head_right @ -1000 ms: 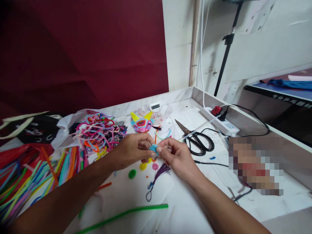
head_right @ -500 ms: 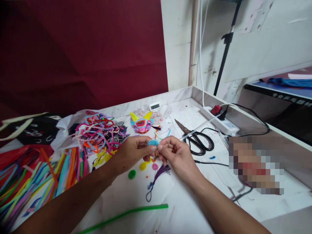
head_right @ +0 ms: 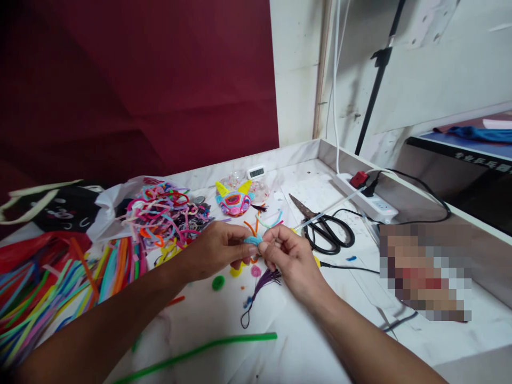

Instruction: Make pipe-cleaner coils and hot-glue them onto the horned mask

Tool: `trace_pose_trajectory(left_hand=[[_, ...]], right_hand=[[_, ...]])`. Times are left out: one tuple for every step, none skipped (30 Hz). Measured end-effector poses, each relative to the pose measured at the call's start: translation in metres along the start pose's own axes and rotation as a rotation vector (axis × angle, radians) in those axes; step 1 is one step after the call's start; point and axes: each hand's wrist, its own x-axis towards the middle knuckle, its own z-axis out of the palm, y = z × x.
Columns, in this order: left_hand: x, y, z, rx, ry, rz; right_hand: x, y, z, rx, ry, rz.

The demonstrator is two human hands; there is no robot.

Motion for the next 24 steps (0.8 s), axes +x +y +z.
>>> trace_pose_trajectory(left_hand=[[0.0, -0.001, -0.001, 0.042, -0.004, 0.005], [0.0, -0.001, -0.003, 0.083, -0.009, 0.002], [-0.001, -0.002, -0.005, 0.115, -0.018, -0.008], [-0.001, -0.002, -0.006, 0.136, -0.031, -0.022], [-0.001, -0.002, -0.008, 0.144, -0.046, -0.038], [-0.001, -0.002, -0.01, 0.149, -0.06, -0.05], [-0.002, -0.001, -0.011, 0.159, -0.07, -0.057], [-0.002, 0.0, -0.013, 0.176, -0.073, -0.058], [-0.002, 0.0, -0.013, 0.194, -0.074, -0.052], [-0.001, 0.001, -0.013, 0.21, -0.069, -0.039], [-0.001, 0.001, -0.013, 0.217, -0.059, -0.018], [0.0, 0.0, -0.013, 0.212, -0.047, 0.004], [0.0, -0.001, -0.012, 0.19, -0.033, 0.02], [0.001, -0.003, -0.01, 0.143, -0.019, 0.029], [0.002, -0.004, -0.009, 0.069, -0.011, 0.027], [0.002, -0.006, -0.007, -0.025, -0.006, 0.017], [0.002, -0.008, -0.005, -0.121, -0.004, 0.005], [0.002, -0.009, -0.003, -0.201, 0.001, -0.004], [0.002, -0.009, -0.002, -0.257, 0.009, -0.009], [0.001, -0.01, 0.0, -0.283, 0.017, -0.014], [0.001, -0.01, 0.001, -0.281, 0.027, -0.018], [0.0, -0.009, 0.003, -0.266, 0.038, -0.021], [-0.001, -0.009, 0.004, -0.25, 0.047, -0.026], [-0.002, -0.009, 0.004, -0.237, 0.054, -0.03]], right_hand=[[0.0, -0.001, 0.0, -0.021, -0.004, 0.002], [0.0, -0.002, 0.0, -0.051, -0.009, 0.01], [0.0, -0.003, 0.001, -0.089, -0.017, 0.023], [0.0, -0.004, 0.001, -0.127, -0.024, 0.035], [0.0, -0.006, 0.001, -0.158, -0.03, 0.043], [-0.001, -0.007, 0.001, -0.18, -0.034, 0.044], [-0.001, -0.007, 0.002, -0.19, -0.037, 0.038], [-0.001, -0.008, 0.002, -0.194, -0.038, 0.025], [-0.001, -0.008, 0.002, -0.197, -0.039, 0.012], [-0.001, -0.008, 0.003, -0.2, -0.041, 0.003], [-0.001, -0.008, 0.003, -0.201, -0.044, 0.002], [-0.001, -0.008, 0.003, -0.199, -0.047, 0.007], [-0.001, -0.009, 0.003, -0.188, -0.048, 0.014], [-0.001, -0.01, 0.003, -0.169, -0.047, 0.023], [0.0, -0.011, 0.003, -0.144, -0.043, 0.033], [0.0, -0.011, 0.003, -0.117, -0.037, 0.04], [0.0, -0.012, 0.003, -0.091, -0.03, 0.047], [0.001, -0.013, 0.003, -0.069, -0.024, 0.052], [0.001, -0.013, 0.003, -0.054, -0.023, 0.056], [0.001, -0.013, 0.003, -0.045, -0.024, 0.058], [0.001, -0.014, 0.002, -0.039, -0.026, 0.059], [0.001, -0.013, 0.002, -0.033, -0.03, 0.061], [0.001, -0.013, 0.002, -0.029, -0.034, 0.064], [0.001, -0.013, 0.002, -0.027, -0.036, 0.065]])
